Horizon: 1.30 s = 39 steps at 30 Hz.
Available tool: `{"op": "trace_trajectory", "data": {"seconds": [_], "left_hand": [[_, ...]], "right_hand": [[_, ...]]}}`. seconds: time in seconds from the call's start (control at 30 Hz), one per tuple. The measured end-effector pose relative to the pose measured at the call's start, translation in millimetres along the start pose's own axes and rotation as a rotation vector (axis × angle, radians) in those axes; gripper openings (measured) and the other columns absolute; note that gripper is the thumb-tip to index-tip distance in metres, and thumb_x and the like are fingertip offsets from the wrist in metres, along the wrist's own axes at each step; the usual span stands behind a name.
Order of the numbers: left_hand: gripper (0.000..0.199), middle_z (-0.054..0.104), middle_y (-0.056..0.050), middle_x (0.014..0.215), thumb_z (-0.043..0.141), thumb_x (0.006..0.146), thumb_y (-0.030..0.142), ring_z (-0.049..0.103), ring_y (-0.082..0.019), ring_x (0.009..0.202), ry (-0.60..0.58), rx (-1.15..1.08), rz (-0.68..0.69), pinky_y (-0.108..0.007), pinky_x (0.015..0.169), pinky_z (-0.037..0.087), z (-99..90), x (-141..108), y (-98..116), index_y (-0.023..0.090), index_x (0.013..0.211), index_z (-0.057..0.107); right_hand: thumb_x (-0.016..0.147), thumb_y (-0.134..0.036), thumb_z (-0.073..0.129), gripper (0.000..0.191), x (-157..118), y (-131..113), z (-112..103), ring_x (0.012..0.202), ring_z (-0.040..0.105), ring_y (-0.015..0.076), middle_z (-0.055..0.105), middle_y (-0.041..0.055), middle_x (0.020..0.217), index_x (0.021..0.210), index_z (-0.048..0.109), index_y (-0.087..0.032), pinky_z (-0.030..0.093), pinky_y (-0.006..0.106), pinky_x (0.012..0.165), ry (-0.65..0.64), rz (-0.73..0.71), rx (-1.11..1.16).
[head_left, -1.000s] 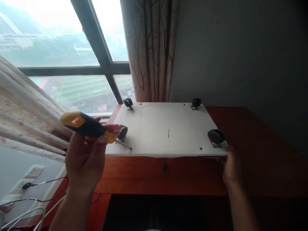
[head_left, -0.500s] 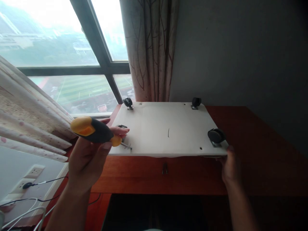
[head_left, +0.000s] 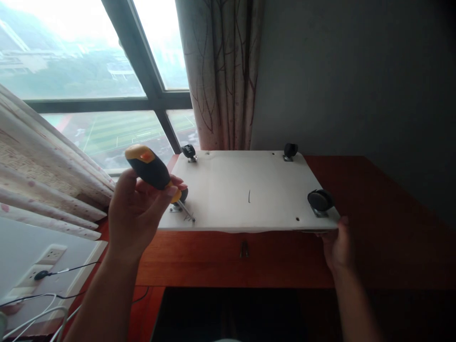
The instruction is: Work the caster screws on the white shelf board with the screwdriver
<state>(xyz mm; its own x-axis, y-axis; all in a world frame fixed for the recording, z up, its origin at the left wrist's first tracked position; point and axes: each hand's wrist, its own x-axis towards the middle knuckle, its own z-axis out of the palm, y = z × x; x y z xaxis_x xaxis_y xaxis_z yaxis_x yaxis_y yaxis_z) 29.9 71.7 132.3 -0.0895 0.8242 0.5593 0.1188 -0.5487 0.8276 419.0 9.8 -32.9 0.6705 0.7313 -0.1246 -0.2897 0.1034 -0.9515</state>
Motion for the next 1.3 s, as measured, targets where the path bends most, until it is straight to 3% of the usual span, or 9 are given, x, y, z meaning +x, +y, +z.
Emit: {"op": "trace_trajectory", "data": {"seconds": [0.23,0.4,0.6,0.9,0.97,1.07,1.17,1.23,1.3], "left_hand": [[0.044,0.071,-0.005,0.085,0.081,0.079,0.020,0.070,-0.020,0.081,-0.025,-0.169,-0.026,-0.036,0.080,0.061,5.7,9,6,0.018,0.121,0.066],[0.053,0.070,-0.014,0.095,0.073,0.086,0.041,0.069,-0.025,0.082,-0.126,-0.443,-0.046,-0.039,0.075,0.060,3.8,30,16,0.010,0.128,0.062],[0.036,0.065,-0.010,0.091,0.068,0.090,0.033,0.065,-0.021,0.084,-0.251,-0.546,-0.044,-0.036,0.079,0.060,7.2,44,13,0.010,0.117,0.068],[0.024,0.069,-0.012,0.118,0.076,0.087,0.027,0.075,-0.032,0.101,-0.159,-0.430,0.046,-0.047,0.088,0.065,12.8,33,24,0.015,0.107,0.070],[0.022,0.072,-0.011,0.117,0.078,0.084,0.020,0.076,-0.030,0.094,-0.086,-0.392,0.054,-0.044,0.080,0.067,15.3,32,27,0.017,0.102,0.066],[0.029,0.075,-0.008,0.101,0.083,0.077,0.013,0.071,-0.018,0.065,0.024,-0.330,0.118,-0.030,0.057,0.061,18.2,33,28,0.018,0.094,0.060],[0.027,0.070,-0.005,0.087,0.083,0.079,0.029,0.060,-0.012,0.056,0.056,-0.324,0.124,-0.025,0.051,0.052,19.5,34,29,0.017,0.093,0.063],[0.037,0.066,-0.007,0.090,0.074,0.085,0.047,0.061,-0.014,0.064,0.031,-0.367,0.060,-0.028,0.057,0.055,20.0,33,29,0.014,0.101,0.070],[0.043,0.064,-0.009,0.093,0.067,0.089,0.049,0.063,-0.016,0.070,0.011,-0.394,0.033,-0.030,0.063,0.057,20.6,32,30,0.011,0.106,0.072]], "right_hand": [[0.084,-0.068,0.060,0.048,-4,-2,0,0.069,0.055,0.0164,0.061,0.0014,0.077,0.088,0.063,-0.020,0.039,0.028,0.058,-0.022,-0.005,0.018],[0.085,-0.065,0.060,0.046,-3,-3,1,0.070,0.054,0.0160,0.063,0.0019,0.082,0.091,0.065,-0.020,0.038,0.028,0.057,-0.012,0.004,0.017],[0.083,-0.065,0.062,0.047,-1,-2,0,0.070,0.055,0.0157,0.065,0.0022,0.088,0.093,0.066,-0.020,0.041,0.027,0.056,-0.006,0.023,0.031],[0.085,-0.060,0.061,0.042,0,-1,-1,0.072,0.058,0.0158,0.067,0.0020,0.088,0.096,0.067,-0.019,0.043,0.026,0.057,0.004,0.032,0.033],[0.085,-0.060,0.061,0.042,0,0,0,0.071,0.058,0.0155,0.066,0.0018,0.087,0.095,0.066,-0.019,0.043,0.027,0.057,0.001,0.037,0.037],[0.083,-0.058,0.062,0.040,0,-1,1,0.073,0.058,0.0161,0.066,0.0014,0.087,0.094,0.065,-0.020,0.043,0.027,0.057,0.012,0.029,0.036],[0.084,-0.057,0.060,0.039,0,-2,2,0.074,0.059,0.0176,0.066,0.0021,0.087,0.096,0.065,-0.021,0.043,0.028,0.057,0.011,0.017,0.018],[0.084,-0.058,0.059,0.041,0,-3,2,0.077,0.061,0.0187,0.066,0.0028,0.088,0.097,0.065,-0.021,0.044,0.028,0.057,0.010,0.017,0.005],[0.084,-0.060,0.059,0.042,0,-2,2,0.080,0.062,0.0194,0.067,0.0031,0.089,0.098,0.065,-0.020,0.044,0.028,0.058,0.017,0.017,0.000]]}}
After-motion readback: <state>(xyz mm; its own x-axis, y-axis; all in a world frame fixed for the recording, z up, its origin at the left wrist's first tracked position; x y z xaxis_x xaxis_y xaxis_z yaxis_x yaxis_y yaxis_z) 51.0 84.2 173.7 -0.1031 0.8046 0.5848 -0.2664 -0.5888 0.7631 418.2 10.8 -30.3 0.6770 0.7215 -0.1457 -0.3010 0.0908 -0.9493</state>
